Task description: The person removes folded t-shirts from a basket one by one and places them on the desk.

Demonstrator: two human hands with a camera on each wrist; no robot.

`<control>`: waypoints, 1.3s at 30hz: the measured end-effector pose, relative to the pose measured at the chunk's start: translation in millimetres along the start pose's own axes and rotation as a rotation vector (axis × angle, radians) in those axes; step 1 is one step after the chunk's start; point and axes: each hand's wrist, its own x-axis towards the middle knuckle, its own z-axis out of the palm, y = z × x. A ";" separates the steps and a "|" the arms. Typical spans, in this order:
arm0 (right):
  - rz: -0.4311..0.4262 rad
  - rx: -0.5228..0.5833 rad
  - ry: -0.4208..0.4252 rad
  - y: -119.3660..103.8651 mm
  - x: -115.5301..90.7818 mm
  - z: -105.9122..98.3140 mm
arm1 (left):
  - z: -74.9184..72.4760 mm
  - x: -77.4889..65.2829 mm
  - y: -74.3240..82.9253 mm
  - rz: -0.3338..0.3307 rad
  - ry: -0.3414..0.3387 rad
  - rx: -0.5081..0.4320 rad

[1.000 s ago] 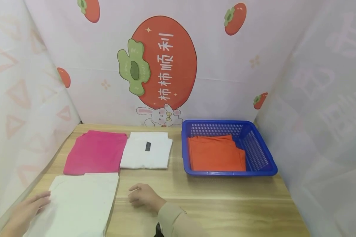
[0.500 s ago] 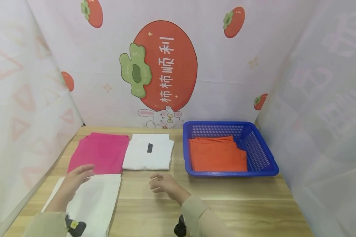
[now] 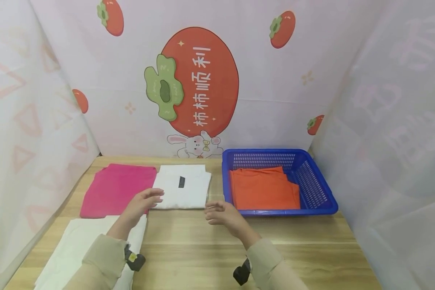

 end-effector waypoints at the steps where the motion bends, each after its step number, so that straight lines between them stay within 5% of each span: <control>1: -0.011 -0.003 0.006 -1.8 -2.9 -4.5 | 5.6 1.3 1.5 0.002 -0.008 -0.009; 10: -0.072 -0.057 0.109 -15.6 -28.0 -43.0 | 51.3 18.3 15.9 0.044 -0.111 -0.099; 22: -0.081 -0.076 0.226 -26.7 -47.0 -76.9 | 99.7 42.3 43.9 0.101 -0.309 -0.068; 34: -0.063 -0.125 0.344 -28.1 -54.6 -117.9 | 141.0 50.0 67.9 0.069 -0.426 -0.036; 39: -0.036 -0.176 0.392 -27.4 -53.3 -134.0 | 159.9 54.3 71.4 0.000 -0.445 -0.067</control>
